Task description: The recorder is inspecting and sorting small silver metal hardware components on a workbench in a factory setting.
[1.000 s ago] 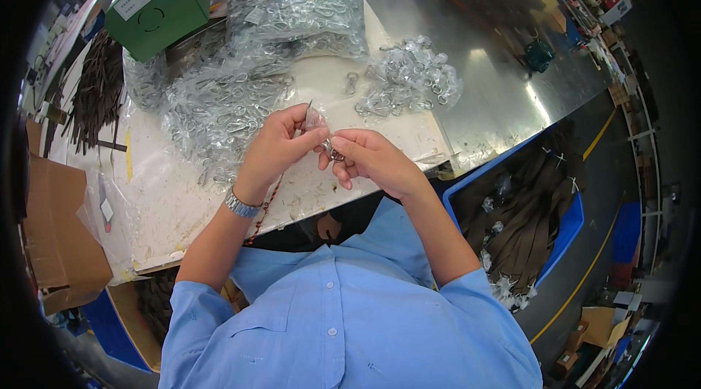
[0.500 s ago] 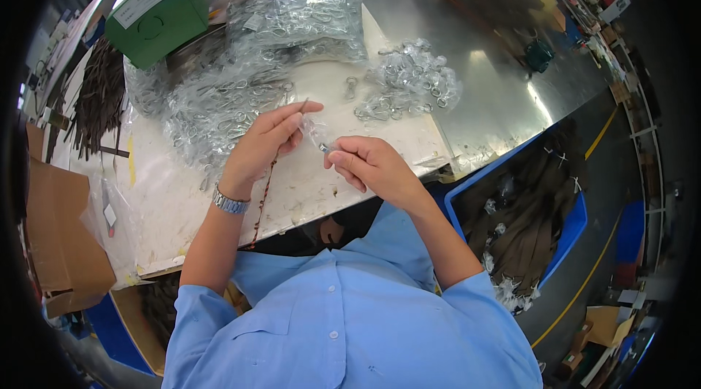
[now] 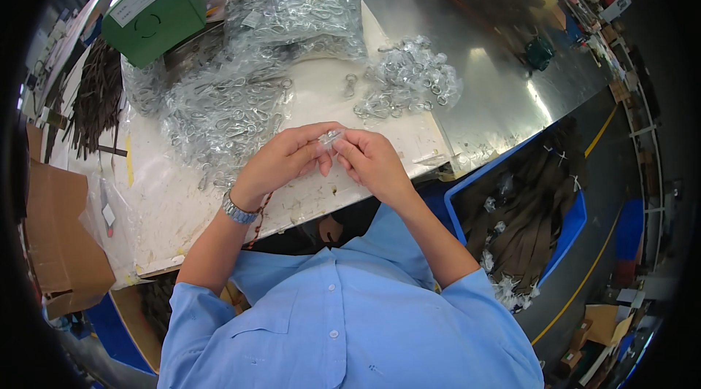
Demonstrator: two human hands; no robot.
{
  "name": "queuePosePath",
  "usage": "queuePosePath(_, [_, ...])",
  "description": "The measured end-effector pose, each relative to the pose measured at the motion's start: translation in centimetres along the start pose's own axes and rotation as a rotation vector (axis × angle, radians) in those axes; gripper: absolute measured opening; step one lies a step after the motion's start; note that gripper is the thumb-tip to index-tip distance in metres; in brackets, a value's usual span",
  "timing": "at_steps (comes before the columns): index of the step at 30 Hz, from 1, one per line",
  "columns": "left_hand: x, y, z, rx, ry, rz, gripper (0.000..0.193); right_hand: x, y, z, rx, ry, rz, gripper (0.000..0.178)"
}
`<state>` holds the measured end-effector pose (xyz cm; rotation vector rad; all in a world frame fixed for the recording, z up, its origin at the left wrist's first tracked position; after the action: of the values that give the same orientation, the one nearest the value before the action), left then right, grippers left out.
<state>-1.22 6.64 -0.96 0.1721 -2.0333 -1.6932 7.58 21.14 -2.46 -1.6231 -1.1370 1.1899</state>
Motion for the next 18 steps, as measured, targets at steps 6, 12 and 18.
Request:
queuePosePath(6, [-0.4,-0.3,0.1,0.018,-0.081,-0.174,0.05,0.1,-0.1,-0.3,0.021,0.041,-0.105,0.028])
queuePosePath(12, [-0.9,-1.0,0.0,0.043,-0.128,-0.359,0.049,-0.1,-0.2,-0.2,0.049,0.064,-0.146,0.034])
queuePosePath(18, [-1.0,-1.6,0.4,-0.055,0.221,0.045,0.039,-1.0,-0.6,-0.6,0.043,0.075,-0.113,0.032])
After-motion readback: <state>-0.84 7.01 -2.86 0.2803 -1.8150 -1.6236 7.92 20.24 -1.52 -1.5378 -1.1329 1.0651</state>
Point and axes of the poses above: each hand's wrist, its own z-axis towards the middle knuckle, its own x-axis out of the back of the hand, y = z × x, the point moved 6 cm from there along z, towards the middle knuckle, and after that the axes turned 12 degrees about z, right-handed, at the moved point
